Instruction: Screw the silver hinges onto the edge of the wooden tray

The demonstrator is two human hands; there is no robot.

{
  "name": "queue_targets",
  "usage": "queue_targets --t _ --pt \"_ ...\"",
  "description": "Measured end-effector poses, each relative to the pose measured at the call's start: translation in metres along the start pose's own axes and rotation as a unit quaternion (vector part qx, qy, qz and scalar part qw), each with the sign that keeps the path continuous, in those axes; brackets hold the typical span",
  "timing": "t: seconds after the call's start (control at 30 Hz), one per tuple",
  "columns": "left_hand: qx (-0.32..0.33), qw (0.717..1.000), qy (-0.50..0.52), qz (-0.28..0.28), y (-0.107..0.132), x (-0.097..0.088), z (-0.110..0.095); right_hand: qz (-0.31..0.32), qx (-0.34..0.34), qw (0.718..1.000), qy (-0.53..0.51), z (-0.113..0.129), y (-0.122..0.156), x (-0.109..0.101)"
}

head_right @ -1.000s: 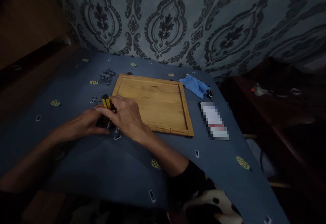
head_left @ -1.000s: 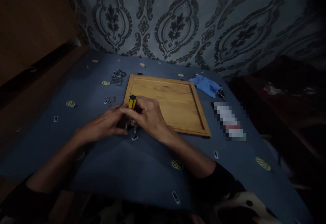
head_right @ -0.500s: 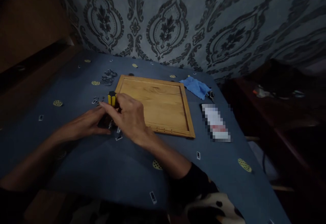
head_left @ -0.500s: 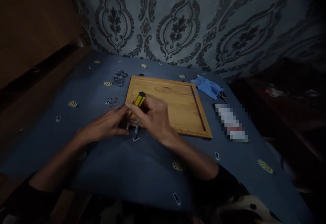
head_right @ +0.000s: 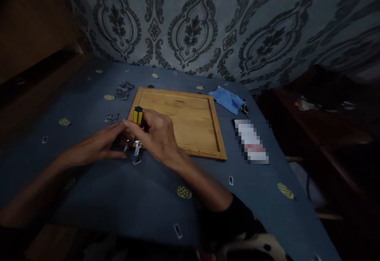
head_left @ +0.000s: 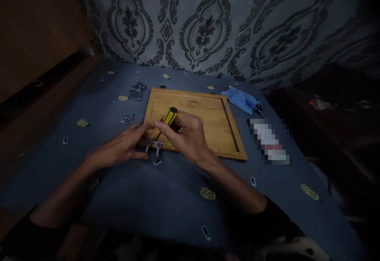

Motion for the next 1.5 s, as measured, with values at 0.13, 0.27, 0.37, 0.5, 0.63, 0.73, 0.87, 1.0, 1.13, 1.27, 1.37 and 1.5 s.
queue_targets --t 0.13,0.27,0.37,0.5,0.63,0.73,0.87,1.0,1.13,1.27,1.37,1.5 --pt "-0.009 1.000 0.000 0.001 0.003 -0.006 0.003 0.034 0.016 0.999 0.001 -0.002 0.000 -0.004" --pt "-0.027 0.999 0.015 -0.011 0.006 -0.017 0.006 0.038 0.010 0.999 0.003 -0.003 0.005 -0.012" --pt "-0.030 0.999 0.021 -0.012 0.007 -0.021 0.007 0.028 0.007 1.000 0.005 -0.005 0.007 -0.016" --pt "-0.029 0.999 0.019 -0.013 0.007 -0.018 0.010 0.030 0.004 1.000 0.001 -0.006 0.005 -0.016" --pt "-0.008 1.000 0.004 -0.019 0.005 -0.012 0.006 0.018 -0.004 1.000 -0.001 -0.006 0.004 -0.016" --pt "-0.004 1.000 0.000 -0.017 0.004 -0.007 0.002 0.024 0.003 1.000 -0.007 -0.008 0.005 -0.015" --pt "-0.008 1.000 -0.007 -0.014 0.003 -0.007 -0.002 0.021 0.005 1.000 -0.023 -0.008 0.007 -0.014" --pt "-0.015 0.999 -0.027 -0.009 0.003 -0.008 -0.001 0.010 0.015 0.999 -0.048 -0.006 0.010 -0.009" --pt "-0.012 0.999 -0.032 -0.006 0.004 -0.007 -0.002 0.010 0.019 0.997 -0.077 -0.006 0.013 0.002" --pt "-0.018 0.999 -0.025 -0.007 0.004 -0.006 -0.003 0.015 0.013 0.998 -0.068 -0.009 0.014 0.009" --pt "-0.018 1.000 -0.019 -0.005 0.004 -0.005 -0.002 0.020 0.023 0.997 -0.071 -0.012 0.015 0.011" --pt "-0.017 1.000 -0.018 -0.006 0.004 -0.005 0.000 0.023 0.019 0.996 -0.084 -0.013 0.014 0.013"
Point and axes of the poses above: each hand's wrist, its own y-axis away from the middle knuckle, its own x-axis out of the palm, z = x × y, the point moved 6 cm from there along -y, towards the middle knuckle, and after that the axes turned 4 degrees about y, right-handed, at the moved point
